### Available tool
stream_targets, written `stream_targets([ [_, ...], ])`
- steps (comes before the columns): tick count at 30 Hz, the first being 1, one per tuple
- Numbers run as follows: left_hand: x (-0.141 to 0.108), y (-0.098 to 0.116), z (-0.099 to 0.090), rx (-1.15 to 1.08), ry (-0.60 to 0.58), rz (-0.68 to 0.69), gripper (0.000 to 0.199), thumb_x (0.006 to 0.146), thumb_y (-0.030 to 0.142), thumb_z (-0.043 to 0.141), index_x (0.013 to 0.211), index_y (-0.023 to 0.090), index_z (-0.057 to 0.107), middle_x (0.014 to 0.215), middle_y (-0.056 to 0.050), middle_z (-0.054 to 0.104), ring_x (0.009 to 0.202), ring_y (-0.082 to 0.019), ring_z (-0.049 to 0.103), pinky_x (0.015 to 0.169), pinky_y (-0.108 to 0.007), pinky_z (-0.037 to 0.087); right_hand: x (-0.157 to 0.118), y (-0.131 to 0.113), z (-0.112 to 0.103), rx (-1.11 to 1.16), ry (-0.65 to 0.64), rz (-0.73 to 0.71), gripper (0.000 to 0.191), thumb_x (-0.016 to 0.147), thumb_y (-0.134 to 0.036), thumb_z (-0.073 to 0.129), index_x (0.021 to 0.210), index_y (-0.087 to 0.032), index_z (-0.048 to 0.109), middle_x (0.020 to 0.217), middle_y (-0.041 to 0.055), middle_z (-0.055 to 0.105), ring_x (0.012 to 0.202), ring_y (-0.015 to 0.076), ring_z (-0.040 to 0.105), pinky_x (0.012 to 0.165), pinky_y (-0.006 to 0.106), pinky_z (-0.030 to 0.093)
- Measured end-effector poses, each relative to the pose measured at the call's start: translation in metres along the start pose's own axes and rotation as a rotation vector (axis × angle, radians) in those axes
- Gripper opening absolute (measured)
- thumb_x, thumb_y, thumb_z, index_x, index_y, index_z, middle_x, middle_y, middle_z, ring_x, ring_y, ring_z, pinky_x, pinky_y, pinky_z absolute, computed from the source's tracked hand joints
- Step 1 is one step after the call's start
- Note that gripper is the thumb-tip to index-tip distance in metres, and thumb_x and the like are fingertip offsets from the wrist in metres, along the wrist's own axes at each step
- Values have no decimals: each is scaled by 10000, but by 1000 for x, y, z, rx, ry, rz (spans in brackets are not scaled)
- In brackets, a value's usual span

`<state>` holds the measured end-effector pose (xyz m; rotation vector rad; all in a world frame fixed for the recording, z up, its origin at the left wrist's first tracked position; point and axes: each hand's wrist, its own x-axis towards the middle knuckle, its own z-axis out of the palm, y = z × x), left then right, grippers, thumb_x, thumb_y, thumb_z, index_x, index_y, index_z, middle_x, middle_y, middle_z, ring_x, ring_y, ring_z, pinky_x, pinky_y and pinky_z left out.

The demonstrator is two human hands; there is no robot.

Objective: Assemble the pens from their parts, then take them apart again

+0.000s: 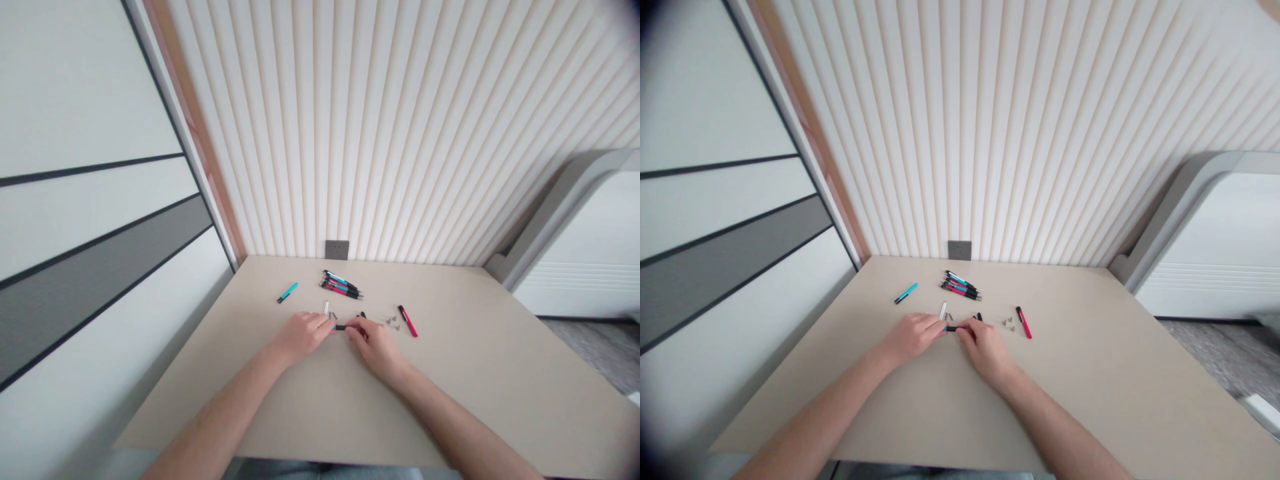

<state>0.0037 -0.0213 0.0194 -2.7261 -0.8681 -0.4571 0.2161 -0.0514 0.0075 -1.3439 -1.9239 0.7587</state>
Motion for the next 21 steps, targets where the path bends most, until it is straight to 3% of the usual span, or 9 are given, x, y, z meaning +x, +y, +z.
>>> stream_targets([
  [3, 0, 2, 1, 8, -20, -15, 164, 975, 208, 448, 912, 166, 594, 767, -21, 635, 697, -169, 639, 605, -271, 472, 0, 2, 2, 46, 38, 2, 256, 858, -328, 555, 1081, -205, 582, 787, 1, 626, 668, 152, 560, 637, 247, 429],
  [6, 0, 4, 3, 0, -46, -19, 190, 981, 223, 434, 889, 170, 592, 780, -26, 639, 723, -175, 643, 628, -273, 480, 1, 4, 4, 74, -28, 8, 246, 931, -365, 426, 951, -212, 617, 687, -12, 595, 630, 153, 540, 616, 250, 415],
  [8, 0, 5, 4, -3, -65, -28, 201, 980, 221, 429, 880, 172, 596, 782, -30, 641, 733, -179, 645, 632, -275, 485, 2, 7, 5, 84, -1, 19, 240, 929, -353, 421, 890, -210, 609, 685, -11, 594, 631, 152, 533, 615, 251, 413],
  [10, 0, 6, 4, -7, -73, -50, 183, 972, 202, 433, 917, 168, 604, 801, -38, 649, 742, -181, 649, 637, -274, 490, 3, 8, 5, 100, 59, 9, 193, 868, -335, 529, 993, -202, 594, 788, 0, 620, 662, 147, 535, 631, 249, 425],
  [12, 1, 7, 4, -15, -69, -74, 174, 967, 196, 438, 968, 162, 609, 825, -49, 658, 758, -184, 655, 653, -274, 497, 4, 9, 5, 121, 59, -7, 293, 849, -331, 563, 1109, -195, 575, 825, 6, 625, 666, 144, 535, 631, 248, 433],
  [16, 2, 8, 1, -36, -69, -96, 202, 981, 239, 422, 1003, 166, 609, 851, -58, 665, 783, -188, 658, 679, -275, 504, 3, 5, 4, 142, -28, -33, 286, 949, -338, 409, 976, -198, 656, 719, 3, 621, 651, 152, 546, 629, 258, 429],
  [21, 5, 12, -5, -98, -84, -150, 214, 973, 219, 430, 1138, 198, 564, 939, -57, 676, 808, -188, 670, 691, -272, 509, 3, 3, 2, 142, 123, -117, 161, 883, -264, 536, 972, -210, 658, 875, 34, 658, 724, 161, 556, 684, 275, 460],
])
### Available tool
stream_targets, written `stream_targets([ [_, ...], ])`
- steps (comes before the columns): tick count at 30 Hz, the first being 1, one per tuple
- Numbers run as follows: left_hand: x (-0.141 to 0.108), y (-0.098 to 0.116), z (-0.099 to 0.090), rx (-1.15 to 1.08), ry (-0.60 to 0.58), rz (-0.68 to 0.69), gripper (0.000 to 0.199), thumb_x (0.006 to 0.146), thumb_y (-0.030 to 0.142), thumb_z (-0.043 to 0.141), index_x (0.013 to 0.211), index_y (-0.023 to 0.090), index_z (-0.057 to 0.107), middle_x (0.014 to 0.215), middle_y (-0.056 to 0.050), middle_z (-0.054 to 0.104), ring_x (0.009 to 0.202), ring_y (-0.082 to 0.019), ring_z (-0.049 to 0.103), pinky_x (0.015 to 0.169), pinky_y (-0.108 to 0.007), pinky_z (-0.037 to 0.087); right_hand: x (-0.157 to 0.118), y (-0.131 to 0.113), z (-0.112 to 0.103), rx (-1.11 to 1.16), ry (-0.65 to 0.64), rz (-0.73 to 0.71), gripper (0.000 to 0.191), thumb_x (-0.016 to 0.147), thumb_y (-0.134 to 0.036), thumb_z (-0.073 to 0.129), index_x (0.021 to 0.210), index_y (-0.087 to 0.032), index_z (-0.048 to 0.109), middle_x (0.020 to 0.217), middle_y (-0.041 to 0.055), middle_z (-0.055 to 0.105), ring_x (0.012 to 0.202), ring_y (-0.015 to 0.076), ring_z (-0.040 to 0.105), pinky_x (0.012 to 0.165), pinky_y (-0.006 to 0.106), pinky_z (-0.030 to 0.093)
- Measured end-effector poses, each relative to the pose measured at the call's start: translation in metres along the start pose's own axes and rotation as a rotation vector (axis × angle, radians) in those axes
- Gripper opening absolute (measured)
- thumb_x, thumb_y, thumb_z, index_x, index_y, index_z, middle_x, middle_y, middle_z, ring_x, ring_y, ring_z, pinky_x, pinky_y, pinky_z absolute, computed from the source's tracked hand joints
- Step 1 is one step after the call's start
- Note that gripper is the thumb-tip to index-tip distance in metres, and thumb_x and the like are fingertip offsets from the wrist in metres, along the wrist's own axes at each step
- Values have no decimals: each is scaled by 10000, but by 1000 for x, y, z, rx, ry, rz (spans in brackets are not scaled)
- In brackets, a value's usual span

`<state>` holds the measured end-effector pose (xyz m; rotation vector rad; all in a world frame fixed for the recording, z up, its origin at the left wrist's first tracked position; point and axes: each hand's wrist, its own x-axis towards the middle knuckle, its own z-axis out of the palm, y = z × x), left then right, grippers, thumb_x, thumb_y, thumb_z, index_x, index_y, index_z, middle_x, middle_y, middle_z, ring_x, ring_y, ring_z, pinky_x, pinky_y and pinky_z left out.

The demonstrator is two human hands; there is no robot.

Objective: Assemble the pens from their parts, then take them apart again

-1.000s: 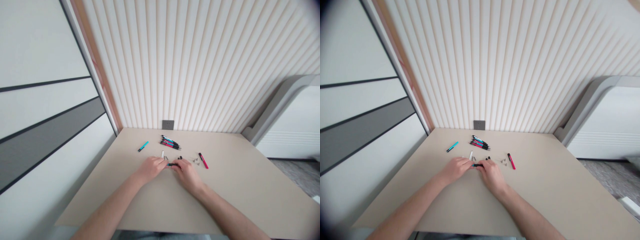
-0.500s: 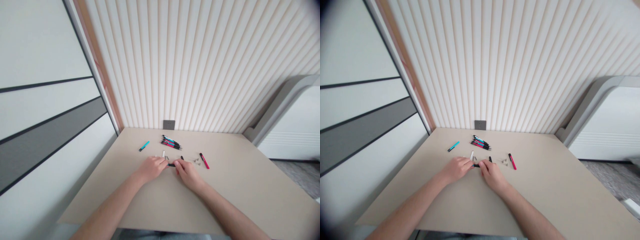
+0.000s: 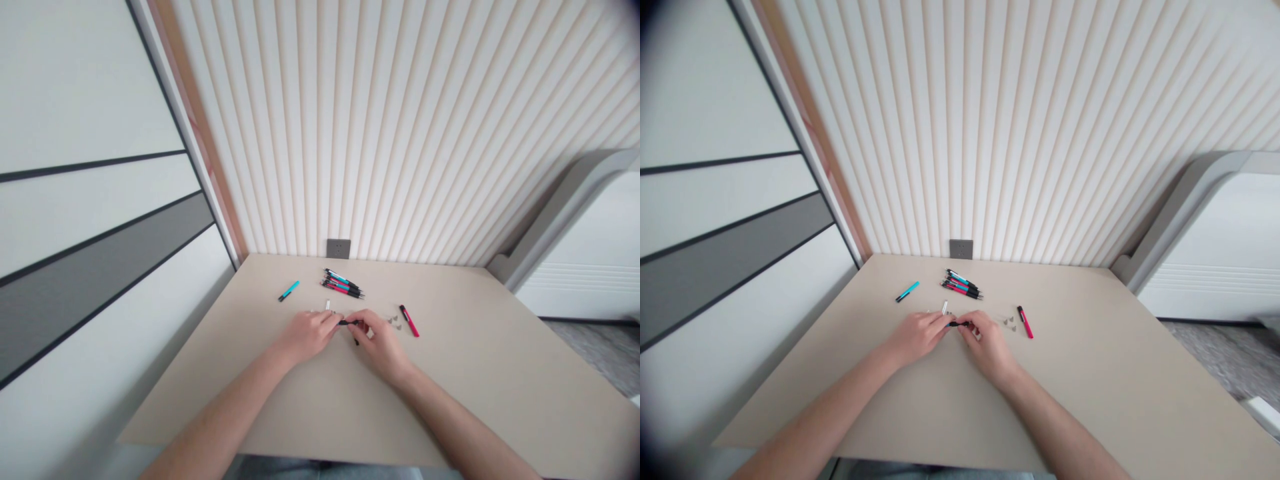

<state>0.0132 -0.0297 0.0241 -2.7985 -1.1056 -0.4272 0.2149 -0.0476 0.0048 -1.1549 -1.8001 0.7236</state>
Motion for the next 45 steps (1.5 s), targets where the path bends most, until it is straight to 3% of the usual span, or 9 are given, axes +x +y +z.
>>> stream_targets([
  [5, -1, 0, 1, -82, -1, -60, 217, 987, 227, 391, 1141, 210, 544, 938, -47, 687, 831, -190, 678, 704, -272, 509, 0, 0, 0, 15, 47, -107, 130, 888, -245, 521, 904, -209, 645, 965, 55, 660, 816, 171, 580, 752, 292, 477],
  [8, -2, -1, 3, -73, -13, -48, 206, 993, 249, 381, 1082, 191, 558, 918, -55, 690, 835, -203, 678, 712, -285, 509, 0, 0, 1, 7, 23, -18, 204, 917, -322, 499, 1012, -206, 637, 884, 42, 669, 744, 167, 584, 700, 289, 481],
  [11, -2, 0, 5, -61, -34, -23, 200, 992, 266, 391, 1046, 190, 567, 912, -55, 688, 827, -208, 676, 706, -290, 508, 0, 1, 1, -5, -18, 53, 264, 951, -344, 438, 946, -207, 664, 805, 33, 673, 709, 171, 588, 673, 290, 474],
  [18, 0, -1, 1, -104, 5, -88, 202, 997, 243, 368, 1055, 194, 555, 909, -49, 682, 830, -198, 669, 700, -281, 493, 2, 2, -7, 20, 118, -78, 171, 907, -284, 526, 1000, -213, 651, 959, 61, 653, 814, 186, 591, 778, 326, 482],
  [23, 0, -3, -7, -51, 24, -91, 179, 969, 192, 392, 919, 191, 563, 856, -47, 652, 803, -192, 633, 703, -282, 471, 4, 1, -12, 19, 156, -8, 197, 910, -305, 525, 1041, -207, 634, 932, 57, 658, 802, 188, 582, 767, 333, 477],
  [28, 0, -6, -8, -45, 29, -126, 160, 948, 169, 410, 926, 199, 566, 851, -35, 649, 791, -182, 625, 715, -276, 471, 6, 6, -17, 27, 242, 70, 279, 925, -346, 483, 1125, -189, 598, 1038, 96, 659, 858, 206, 589, 748, 340, 487],
  [36, -2, -7, -7, -13, -18, -159, 167, 952, 189, 407, 923, 205, 571, 848, -27, 658, 767, -173, 636, 668, -254, 461, 8, 11, -26, -168, 232, 12, 303, 898, -299, 454, 1148, -195, 589, 960, 83, 652, 799, 197, 584, 675, 316, 495],
  [40, -3, -8, -7, -13, -16, -173, 174, 958, 200, 405, 918, 205, 574, 839, -26, 660, 757, -174, 639, 656, -255, 454, 9, 12, -35, -297, 137, -74, 298, 898, -306, 493, 1170, -211, 574, 930, 64, 660, 821, 199, 592, 747, 334, 500],
  [45, -4, -8, -7, -22, -9, -178, 188, 961, 198, 394, 922, 201, 578, 834, -30, 660, 757, -171, 640, 664, -255, 458, 9, 7, -44, -405, 80, -156, 263, 965, -369, 439, 1003, -221, 653, 914, 85, 662, 861, 221, 616, 784, 347, 494],
])
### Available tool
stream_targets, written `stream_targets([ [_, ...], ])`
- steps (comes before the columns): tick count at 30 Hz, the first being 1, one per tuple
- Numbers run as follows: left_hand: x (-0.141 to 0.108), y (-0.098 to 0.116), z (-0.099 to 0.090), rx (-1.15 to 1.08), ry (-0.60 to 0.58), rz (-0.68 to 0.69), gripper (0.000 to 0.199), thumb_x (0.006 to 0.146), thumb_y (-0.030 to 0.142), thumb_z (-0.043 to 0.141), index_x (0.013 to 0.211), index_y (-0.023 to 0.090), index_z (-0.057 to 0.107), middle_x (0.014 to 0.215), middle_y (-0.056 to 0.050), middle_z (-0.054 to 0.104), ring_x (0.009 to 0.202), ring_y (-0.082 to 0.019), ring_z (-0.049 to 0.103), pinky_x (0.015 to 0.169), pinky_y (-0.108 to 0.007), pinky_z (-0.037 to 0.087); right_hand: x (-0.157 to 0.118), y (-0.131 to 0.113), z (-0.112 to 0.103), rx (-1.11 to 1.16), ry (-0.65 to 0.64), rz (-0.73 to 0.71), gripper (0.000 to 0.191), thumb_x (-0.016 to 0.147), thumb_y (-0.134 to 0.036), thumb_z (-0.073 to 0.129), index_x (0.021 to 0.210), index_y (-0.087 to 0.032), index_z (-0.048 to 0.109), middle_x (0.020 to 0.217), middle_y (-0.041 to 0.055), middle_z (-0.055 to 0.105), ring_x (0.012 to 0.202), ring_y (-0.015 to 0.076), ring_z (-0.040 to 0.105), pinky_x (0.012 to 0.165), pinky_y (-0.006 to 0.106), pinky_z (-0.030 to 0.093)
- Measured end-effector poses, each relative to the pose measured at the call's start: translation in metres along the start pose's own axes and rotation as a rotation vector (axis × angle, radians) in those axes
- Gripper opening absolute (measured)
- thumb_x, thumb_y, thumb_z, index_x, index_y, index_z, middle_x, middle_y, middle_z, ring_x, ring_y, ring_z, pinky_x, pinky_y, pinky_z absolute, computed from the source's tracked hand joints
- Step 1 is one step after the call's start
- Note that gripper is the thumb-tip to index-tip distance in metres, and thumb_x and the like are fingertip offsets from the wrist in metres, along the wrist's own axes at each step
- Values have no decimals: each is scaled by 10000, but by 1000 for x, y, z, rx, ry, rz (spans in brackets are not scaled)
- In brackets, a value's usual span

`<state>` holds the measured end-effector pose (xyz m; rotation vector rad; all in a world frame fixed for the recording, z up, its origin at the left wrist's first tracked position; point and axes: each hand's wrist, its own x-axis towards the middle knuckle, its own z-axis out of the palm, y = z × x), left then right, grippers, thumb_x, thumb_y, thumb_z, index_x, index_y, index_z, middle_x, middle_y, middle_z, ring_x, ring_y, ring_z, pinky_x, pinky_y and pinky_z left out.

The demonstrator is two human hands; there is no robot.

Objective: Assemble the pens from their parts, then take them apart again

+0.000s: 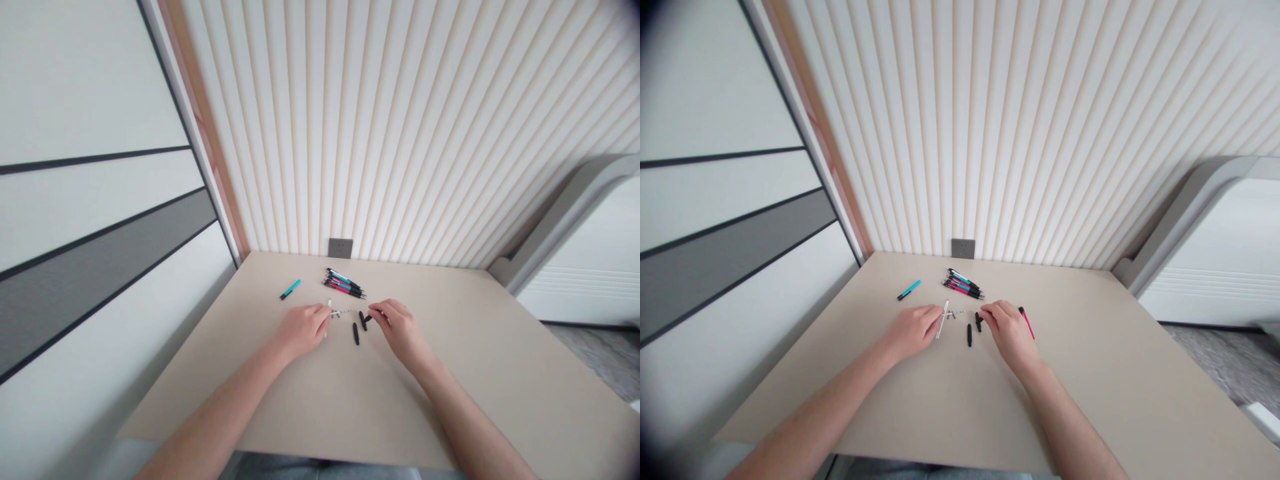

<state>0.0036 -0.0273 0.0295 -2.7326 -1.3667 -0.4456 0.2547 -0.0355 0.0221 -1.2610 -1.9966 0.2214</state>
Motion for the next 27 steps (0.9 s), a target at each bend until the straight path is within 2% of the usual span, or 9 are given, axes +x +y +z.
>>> stream_targets([
  [6, 0, -1, 0, -4, 0, -5, 195, 959, 188, 385, 957, 203, 579, 851, -30, 666, 793, -178, 650, 692, -264, 471, 1, -2, -7, -104, 46, -7, 327, 996, -307, 340, 1157, -228, 613, 1009, 104, 637, 916, 223, 617, 824, 351, 479],
  [11, 1, -3, 1, -21, 14, -13, 186, 949, 188, 398, 953, 203, 584, 855, -36, 670, 786, -178, 654, 675, -258, 471, 0, 5, -4, -179, -79, 32, 249, 964, -380, 444, 967, -233, 644, 847, 62, 680, 757, 208, 625, 682, 313, 455],
  [14, 1, -4, 2, -10, 16, -15, 190, 949, 187, 391, 951, 205, 580, 852, -34, 671, 784, -177, 656, 661, -253, 466, -1, 10, 2, -238, -108, 65, 242, 959, -376, 458, 914, -239, 652, 813, 58, 690, 732, 210, 623, 644, 302, 428],
  [22, 2, -3, 1, 33, -9, -20, 196, 959, 207, 375, 932, 207, 570, 832, -29, 667, 743, -177, 651, 639, -252, 458, 8, 6, 24, -417, -210, 28, 192, 949, -236, 494, 865, -218, 666, 816, 90, 695, 793, 243, 640, 700, 322, 434],
  [27, 1, -4, 3, 8, 2, -42, 187, 952, 207, 393, 939, 207, 579, 849, -36, 677, 767, -172, 658, 651, -241, 461, 10, 0, 19, -389, -178, 21, 190, 951, -242, 493, 988, -215, 677, 883, 101, 668, 853, 245, 626, 759, 340, 449],
])
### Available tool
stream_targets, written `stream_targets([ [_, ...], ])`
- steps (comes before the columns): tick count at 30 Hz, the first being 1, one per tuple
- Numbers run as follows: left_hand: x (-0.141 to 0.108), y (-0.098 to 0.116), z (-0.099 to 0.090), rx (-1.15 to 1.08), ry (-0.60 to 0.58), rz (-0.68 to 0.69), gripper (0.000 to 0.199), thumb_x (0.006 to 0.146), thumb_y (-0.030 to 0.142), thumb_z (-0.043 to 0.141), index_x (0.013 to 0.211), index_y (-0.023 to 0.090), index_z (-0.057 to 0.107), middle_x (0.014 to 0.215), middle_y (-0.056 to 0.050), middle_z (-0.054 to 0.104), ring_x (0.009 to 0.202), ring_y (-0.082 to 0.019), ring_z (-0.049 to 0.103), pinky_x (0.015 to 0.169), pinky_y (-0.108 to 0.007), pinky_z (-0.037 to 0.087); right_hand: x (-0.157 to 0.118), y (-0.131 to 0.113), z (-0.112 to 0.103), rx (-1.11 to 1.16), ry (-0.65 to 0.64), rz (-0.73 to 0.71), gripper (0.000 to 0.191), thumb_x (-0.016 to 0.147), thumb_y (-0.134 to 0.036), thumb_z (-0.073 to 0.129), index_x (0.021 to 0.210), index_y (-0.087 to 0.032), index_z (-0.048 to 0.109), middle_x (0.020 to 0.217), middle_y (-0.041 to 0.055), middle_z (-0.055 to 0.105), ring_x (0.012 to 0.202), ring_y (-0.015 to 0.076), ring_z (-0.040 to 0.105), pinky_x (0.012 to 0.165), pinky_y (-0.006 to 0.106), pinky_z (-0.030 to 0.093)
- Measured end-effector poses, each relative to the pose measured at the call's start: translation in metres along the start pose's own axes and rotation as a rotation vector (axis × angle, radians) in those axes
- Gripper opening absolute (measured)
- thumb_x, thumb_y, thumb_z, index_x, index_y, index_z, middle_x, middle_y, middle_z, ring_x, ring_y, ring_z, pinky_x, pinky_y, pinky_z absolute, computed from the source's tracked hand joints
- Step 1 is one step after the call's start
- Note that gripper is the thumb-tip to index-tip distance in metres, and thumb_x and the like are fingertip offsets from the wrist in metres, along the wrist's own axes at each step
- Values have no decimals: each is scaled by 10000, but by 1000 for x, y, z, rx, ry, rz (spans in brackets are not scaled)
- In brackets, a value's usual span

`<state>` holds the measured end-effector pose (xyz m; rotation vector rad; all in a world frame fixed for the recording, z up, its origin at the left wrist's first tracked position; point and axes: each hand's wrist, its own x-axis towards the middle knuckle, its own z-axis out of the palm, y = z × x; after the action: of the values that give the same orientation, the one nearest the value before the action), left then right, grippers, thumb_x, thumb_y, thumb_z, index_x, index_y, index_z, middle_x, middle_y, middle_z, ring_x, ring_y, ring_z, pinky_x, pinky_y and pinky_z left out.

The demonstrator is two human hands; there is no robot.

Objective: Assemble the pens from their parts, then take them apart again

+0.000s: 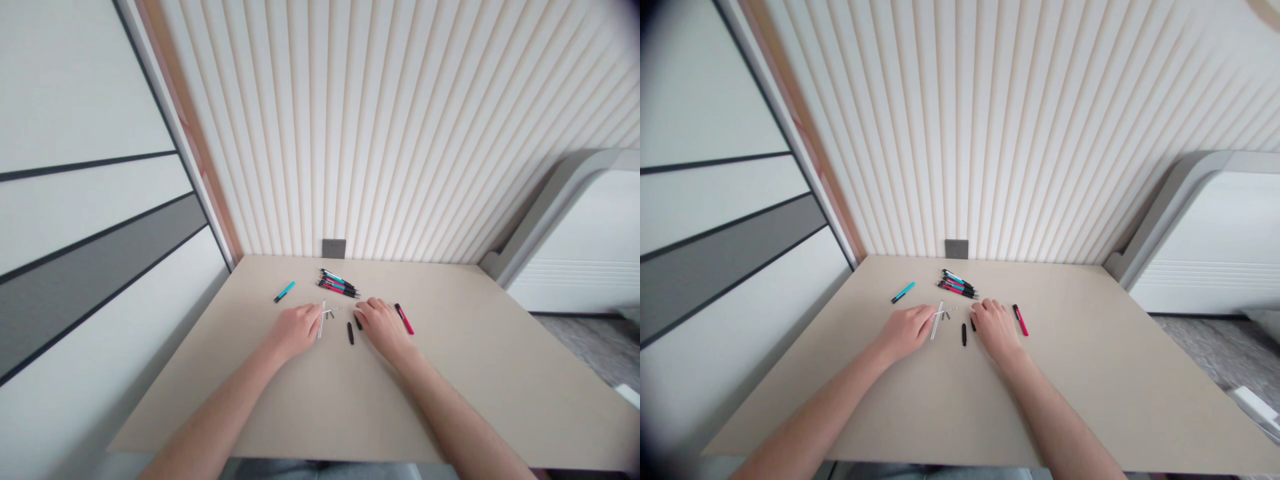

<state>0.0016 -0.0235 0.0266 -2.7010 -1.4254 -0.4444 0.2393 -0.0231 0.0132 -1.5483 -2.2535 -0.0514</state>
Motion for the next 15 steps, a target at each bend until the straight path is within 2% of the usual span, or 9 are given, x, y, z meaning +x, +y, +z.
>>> stream_targets([
  [4, -1, -1, 1, -19, 6, -7, 182, 948, 205, 399, 953, 210, 581, 857, -39, 681, 777, -178, 662, 653, -245, 463, -13, -3, -13, 166, -28, -166, 221, 905, -356, 588, 1087, -258, 666, 965, 76, 629, 901, 232, 597, 802, 351, 452],
  [7, -1, -2, 0, -19, 0, -12, 173, 945, 205, 407, 943, 212, 579, 840, -35, 676, 756, -181, 661, 639, -249, 456, -19, -6, -15, 190, -103, -269, 247, 844, -380, 672, 1065, -271, 682, 952, 65, 617, 893, 232, 581, 795, 359, 439],
  [10, -1, -2, 0, 0, -5, -12, 167, 944, 199, 407, 948, 212, 573, 838, -31, 673, 752, -183, 660, 632, -252, 449, -16, -9, -11, 115, -140, -278, 141, 886, -301, 620, 992, -245, 695, 892, 57, 622, 856, 218, 578, 771, 349, 419],
  [15, -1, -1, 0, 1, -4, -1, 177, 951, 199, 397, 958, 212, 574, 841, -29, 674, 749, -178, 656, 630, -248, 442, -9, -8, -2, 49, -120, -219, 131, 913, -251, 572, 904, -228, 701, 835, 53, 639, 834, 214, 585, 743, 340, 405],
])
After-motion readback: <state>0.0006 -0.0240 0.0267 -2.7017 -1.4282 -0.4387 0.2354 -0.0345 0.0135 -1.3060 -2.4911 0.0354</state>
